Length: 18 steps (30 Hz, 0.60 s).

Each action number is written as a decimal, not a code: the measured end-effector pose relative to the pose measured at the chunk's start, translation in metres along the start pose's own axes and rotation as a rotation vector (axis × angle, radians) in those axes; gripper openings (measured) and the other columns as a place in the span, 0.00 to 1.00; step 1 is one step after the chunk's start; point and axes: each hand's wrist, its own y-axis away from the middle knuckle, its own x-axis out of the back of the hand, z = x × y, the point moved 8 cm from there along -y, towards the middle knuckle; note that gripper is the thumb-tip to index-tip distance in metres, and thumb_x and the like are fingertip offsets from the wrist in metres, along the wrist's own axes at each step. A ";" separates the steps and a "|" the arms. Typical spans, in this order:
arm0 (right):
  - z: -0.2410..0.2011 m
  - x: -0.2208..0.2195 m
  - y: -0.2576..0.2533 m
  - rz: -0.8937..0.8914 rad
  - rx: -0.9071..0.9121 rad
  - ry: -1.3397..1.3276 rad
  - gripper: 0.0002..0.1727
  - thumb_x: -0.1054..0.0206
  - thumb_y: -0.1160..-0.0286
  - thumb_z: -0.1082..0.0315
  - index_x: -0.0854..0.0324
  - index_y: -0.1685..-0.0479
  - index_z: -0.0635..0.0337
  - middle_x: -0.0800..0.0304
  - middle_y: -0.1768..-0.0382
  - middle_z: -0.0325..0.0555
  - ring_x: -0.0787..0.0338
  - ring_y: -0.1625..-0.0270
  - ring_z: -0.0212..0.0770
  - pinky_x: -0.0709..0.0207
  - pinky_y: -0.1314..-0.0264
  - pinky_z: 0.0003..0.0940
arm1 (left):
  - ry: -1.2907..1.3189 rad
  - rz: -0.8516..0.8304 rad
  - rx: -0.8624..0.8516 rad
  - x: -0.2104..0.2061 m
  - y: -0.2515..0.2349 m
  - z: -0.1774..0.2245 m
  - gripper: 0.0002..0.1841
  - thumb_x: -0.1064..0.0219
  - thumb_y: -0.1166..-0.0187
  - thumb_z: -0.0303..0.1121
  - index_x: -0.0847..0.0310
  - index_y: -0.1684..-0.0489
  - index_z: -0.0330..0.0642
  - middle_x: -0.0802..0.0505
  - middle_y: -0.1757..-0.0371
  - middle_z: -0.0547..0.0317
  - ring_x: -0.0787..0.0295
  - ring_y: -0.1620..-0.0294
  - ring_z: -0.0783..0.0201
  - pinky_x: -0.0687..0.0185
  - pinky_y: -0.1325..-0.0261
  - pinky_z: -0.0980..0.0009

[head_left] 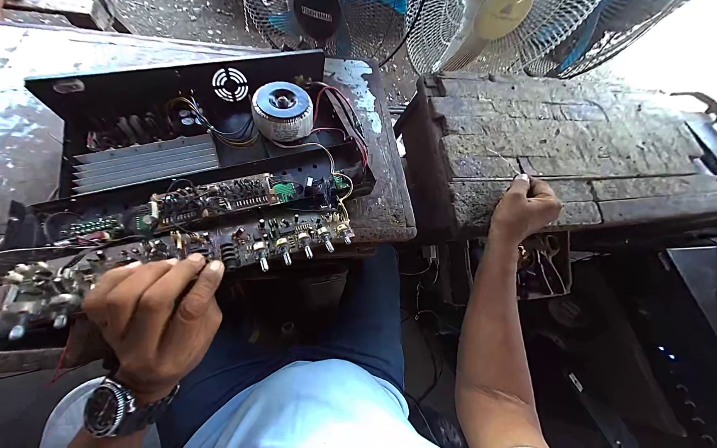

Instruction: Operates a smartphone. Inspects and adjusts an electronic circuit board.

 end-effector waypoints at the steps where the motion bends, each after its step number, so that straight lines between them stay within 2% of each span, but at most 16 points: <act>1: 0.000 0.000 0.000 -0.001 0.002 0.001 0.19 0.40 0.17 0.56 0.07 0.58 0.58 0.08 0.67 0.44 0.13 0.63 0.35 0.23 0.50 0.39 | 0.009 0.020 0.014 -0.003 0.006 0.001 0.13 0.31 0.22 0.27 0.12 0.42 0.46 0.11 0.45 0.49 0.18 0.40 0.47 0.32 0.30 0.49; 5: 0.001 -0.001 -0.001 0.006 0.010 -0.010 0.18 0.40 0.18 0.56 0.08 0.62 0.57 0.10 0.70 0.41 0.14 0.66 0.33 0.23 0.53 0.38 | 0.006 0.040 0.063 -0.011 0.019 0.002 0.13 0.30 0.23 0.28 0.14 0.43 0.49 0.12 0.45 0.53 0.20 0.39 0.49 0.35 0.27 0.50; 10: 0.004 -0.003 -0.003 0.017 0.026 -0.048 0.18 0.39 0.18 0.56 0.07 0.62 0.56 0.09 0.70 0.39 0.14 0.67 0.30 0.21 0.56 0.35 | -0.017 0.027 0.082 -0.014 0.025 0.005 0.15 0.29 0.24 0.31 0.16 0.40 0.52 0.12 0.42 0.57 0.22 0.35 0.50 0.39 0.24 0.49; 12: 0.004 -0.004 -0.003 0.016 0.029 -0.049 0.18 0.39 0.18 0.56 0.07 0.62 0.56 0.10 0.70 0.39 0.14 0.67 0.31 0.21 0.56 0.35 | -0.018 0.017 0.086 -0.014 0.030 0.007 0.17 0.28 0.24 0.33 0.16 0.38 0.54 0.13 0.36 0.61 0.24 0.29 0.52 0.43 0.20 0.50; 15: 0.005 -0.004 -0.003 0.017 0.032 -0.055 0.17 0.39 0.18 0.56 0.07 0.62 0.55 0.10 0.71 0.38 0.14 0.69 0.29 0.20 0.58 0.33 | -0.019 0.006 0.074 -0.009 0.038 0.018 0.22 0.28 0.25 0.35 0.21 0.31 0.59 0.20 0.20 0.71 0.34 0.16 0.57 0.47 0.15 0.54; 16: 0.005 -0.004 -0.003 0.019 0.034 -0.062 0.17 0.39 0.18 0.57 0.07 0.62 0.55 0.11 0.71 0.37 0.14 0.70 0.29 0.20 0.59 0.33 | 0.006 0.000 0.070 -0.006 0.040 0.024 0.23 0.28 0.25 0.36 0.21 0.29 0.59 0.22 0.18 0.72 0.34 0.15 0.58 0.46 0.14 0.55; 18: 0.005 -0.005 -0.003 0.017 0.038 -0.067 0.17 0.39 0.18 0.57 0.08 0.62 0.55 0.12 0.72 0.36 0.16 0.71 0.28 0.21 0.60 0.32 | 0.154 -0.050 0.057 -0.003 0.046 0.039 0.19 0.29 0.24 0.35 0.20 0.34 0.55 0.18 0.25 0.69 0.27 0.26 0.59 0.38 0.24 0.61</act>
